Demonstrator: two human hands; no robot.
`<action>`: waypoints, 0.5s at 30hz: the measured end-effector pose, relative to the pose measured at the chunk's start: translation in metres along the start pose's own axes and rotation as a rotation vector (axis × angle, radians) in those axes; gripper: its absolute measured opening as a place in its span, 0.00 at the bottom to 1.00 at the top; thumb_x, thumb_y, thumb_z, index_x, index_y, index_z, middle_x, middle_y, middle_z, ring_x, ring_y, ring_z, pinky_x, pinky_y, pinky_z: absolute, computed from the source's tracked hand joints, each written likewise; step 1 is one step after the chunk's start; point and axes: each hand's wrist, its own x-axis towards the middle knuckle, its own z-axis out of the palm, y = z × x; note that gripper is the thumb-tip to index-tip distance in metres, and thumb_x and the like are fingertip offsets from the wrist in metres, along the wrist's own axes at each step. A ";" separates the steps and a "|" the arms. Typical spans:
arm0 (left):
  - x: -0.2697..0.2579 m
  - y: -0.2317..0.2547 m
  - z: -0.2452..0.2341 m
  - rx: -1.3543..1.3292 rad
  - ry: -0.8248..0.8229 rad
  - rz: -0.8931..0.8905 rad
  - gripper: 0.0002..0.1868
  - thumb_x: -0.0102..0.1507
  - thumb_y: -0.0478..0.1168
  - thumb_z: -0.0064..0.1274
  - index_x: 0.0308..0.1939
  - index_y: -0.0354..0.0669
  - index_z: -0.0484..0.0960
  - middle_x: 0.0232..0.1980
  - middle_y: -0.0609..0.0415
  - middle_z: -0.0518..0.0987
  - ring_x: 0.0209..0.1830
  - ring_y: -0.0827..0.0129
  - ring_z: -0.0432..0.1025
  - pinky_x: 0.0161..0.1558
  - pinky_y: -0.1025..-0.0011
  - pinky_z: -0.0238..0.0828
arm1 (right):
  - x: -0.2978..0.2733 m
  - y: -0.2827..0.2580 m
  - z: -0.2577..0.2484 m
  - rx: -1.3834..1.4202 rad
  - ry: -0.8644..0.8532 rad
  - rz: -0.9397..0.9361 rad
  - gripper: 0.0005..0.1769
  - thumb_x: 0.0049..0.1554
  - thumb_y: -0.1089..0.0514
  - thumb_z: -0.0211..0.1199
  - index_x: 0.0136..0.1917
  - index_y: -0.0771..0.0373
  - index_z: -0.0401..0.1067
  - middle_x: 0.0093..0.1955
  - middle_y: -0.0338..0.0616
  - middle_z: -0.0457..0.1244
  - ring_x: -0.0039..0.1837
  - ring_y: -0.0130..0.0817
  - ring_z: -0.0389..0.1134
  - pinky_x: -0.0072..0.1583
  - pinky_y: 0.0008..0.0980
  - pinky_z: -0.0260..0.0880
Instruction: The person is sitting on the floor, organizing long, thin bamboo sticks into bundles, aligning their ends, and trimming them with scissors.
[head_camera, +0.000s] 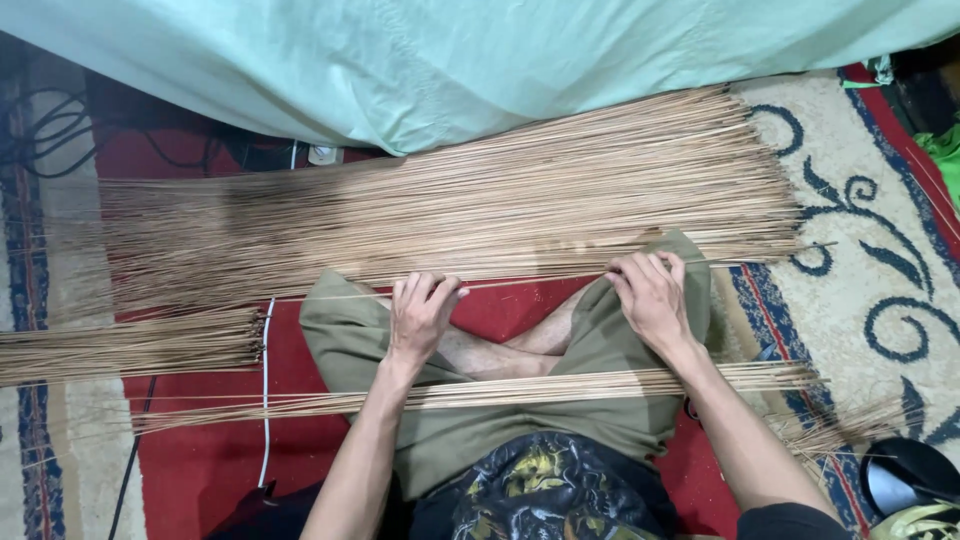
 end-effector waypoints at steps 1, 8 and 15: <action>-0.013 0.003 -0.008 -0.002 -0.003 0.000 0.08 0.66 0.48 0.59 0.47 0.55 0.82 0.40 0.60 0.73 0.39 0.66 0.70 0.43 0.70 0.65 | -0.011 -0.003 -0.005 0.000 -0.002 0.003 0.09 0.67 0.45 0.57 0.54 0.47 0.71 0.44 0.32 0.65 0.54 0.31 0.69 0.74 0.46 0.53; -0.074 0.030 -0.073 -0.060 -0.058 -0.048 0.07 0.66 0.45 0.59 0.47 0.56 0.85 0.40 0.59 0.75 0.37 0.66 0.72 0.43 0.69 0.66 | -0.081 -0.016 -0.025 0.184 -0.152 0.078 0.07 0.62 0.44 0.60 0.52 0.42 0.74 0.47 0.28 0.69 0.55 0.30 0.71 0.72 0.45 0.55; -0.123 0.049 -0.091 -0.080 -0.103 -0.198 0.05 0.67 0.47 0.57 0.43 0.58 0.86 0.40 0.62 0.78 0.43 0.66 0.75 0.51 0.66 0.68 | -0.122 -0.041 -0.022 0.314 -0.235 0.163 0.07 0.58 0.44 0.65 0.49 0.43 0.77 0.52 0.28 0.68 0.58 0.34 0.70 0.68 0.48 0.61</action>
